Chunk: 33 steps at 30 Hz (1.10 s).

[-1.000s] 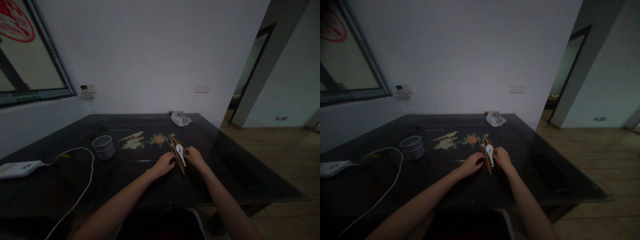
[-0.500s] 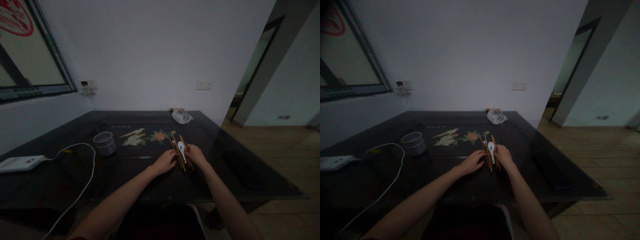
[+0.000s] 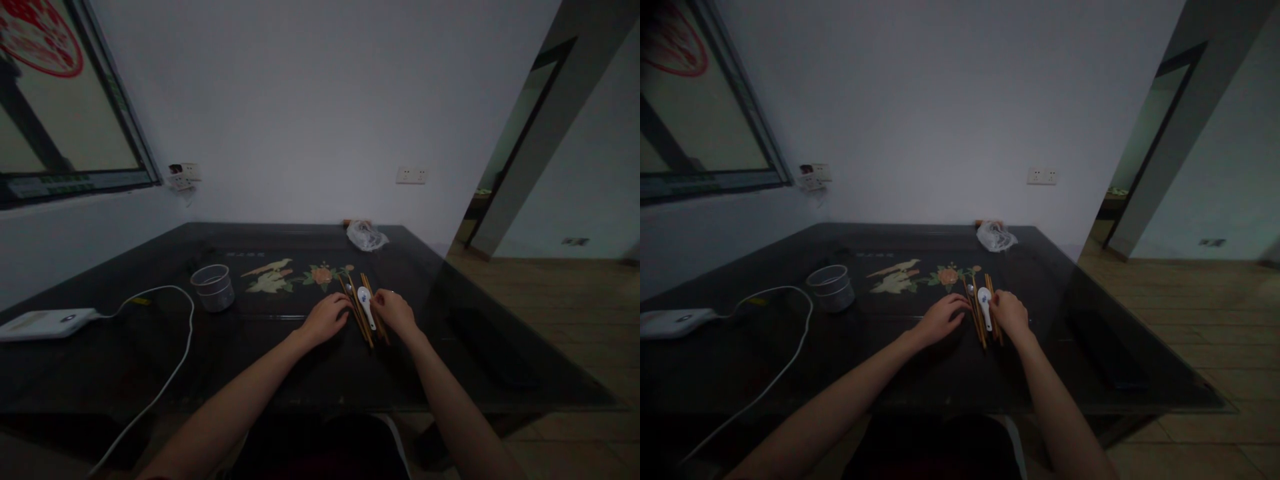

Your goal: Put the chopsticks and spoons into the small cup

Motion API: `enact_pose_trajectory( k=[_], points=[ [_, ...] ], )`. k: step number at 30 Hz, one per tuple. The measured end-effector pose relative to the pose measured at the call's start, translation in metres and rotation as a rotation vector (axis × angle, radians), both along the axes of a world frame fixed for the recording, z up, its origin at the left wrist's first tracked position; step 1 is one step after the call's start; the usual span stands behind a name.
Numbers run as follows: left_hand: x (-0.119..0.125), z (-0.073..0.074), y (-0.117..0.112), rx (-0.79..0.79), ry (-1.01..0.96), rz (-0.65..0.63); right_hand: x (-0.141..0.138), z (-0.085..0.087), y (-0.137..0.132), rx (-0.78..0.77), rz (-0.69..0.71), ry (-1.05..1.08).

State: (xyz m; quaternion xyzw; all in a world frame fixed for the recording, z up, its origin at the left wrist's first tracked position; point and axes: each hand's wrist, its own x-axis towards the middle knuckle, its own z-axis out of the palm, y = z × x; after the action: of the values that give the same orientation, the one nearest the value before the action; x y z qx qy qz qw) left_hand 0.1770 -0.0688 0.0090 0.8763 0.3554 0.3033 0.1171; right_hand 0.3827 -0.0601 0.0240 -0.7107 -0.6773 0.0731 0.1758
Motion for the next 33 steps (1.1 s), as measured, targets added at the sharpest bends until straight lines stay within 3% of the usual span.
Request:
enact_pose_trajectory(
  k=[4,9,13,16,21,24,27,33],
  points=[
    [-0.006,0.017,-0.002,0.027,-0.026,0.027,-0.001,-0.004,0.003,0.079,0.038,0.093],
    [-0.025,0.055,-0.007,0.152,-0.212,0.064,-0.001,-0.015,0.011,0.176,0.153,0.262],
    [-0.069,0.085,-0.016,0.327,-0.302,0.145,-0.005,-0.016,0.011,0.216,0.22,0.342],
    [-0.119,0.092,-0.02,0.447,-0.401,0.329,-0.02,-0.003,0.006,0.221,0.337,0.408],
    [-0.205,0.07,-0.015,0.414,-0.81,0.664,-0.084,0.034,-0.001,0.182,0.629,0.48],
    [-0.241,0.048,-0.006,0.336,-1.17,0.729,-0.139,0.046,0.003,0.161,0.809,0.538],
    [-0.263,0.028,0.002,0.188,-1.382,0.753,-0.198,0.037,0.015,0.094,0.86,0.648],
    [-0.272,0.004,0.011,-0.191,-1.584,0.798,-0.302,-0.006,0.045,-0.131,0.701,0.753]
  ],
)
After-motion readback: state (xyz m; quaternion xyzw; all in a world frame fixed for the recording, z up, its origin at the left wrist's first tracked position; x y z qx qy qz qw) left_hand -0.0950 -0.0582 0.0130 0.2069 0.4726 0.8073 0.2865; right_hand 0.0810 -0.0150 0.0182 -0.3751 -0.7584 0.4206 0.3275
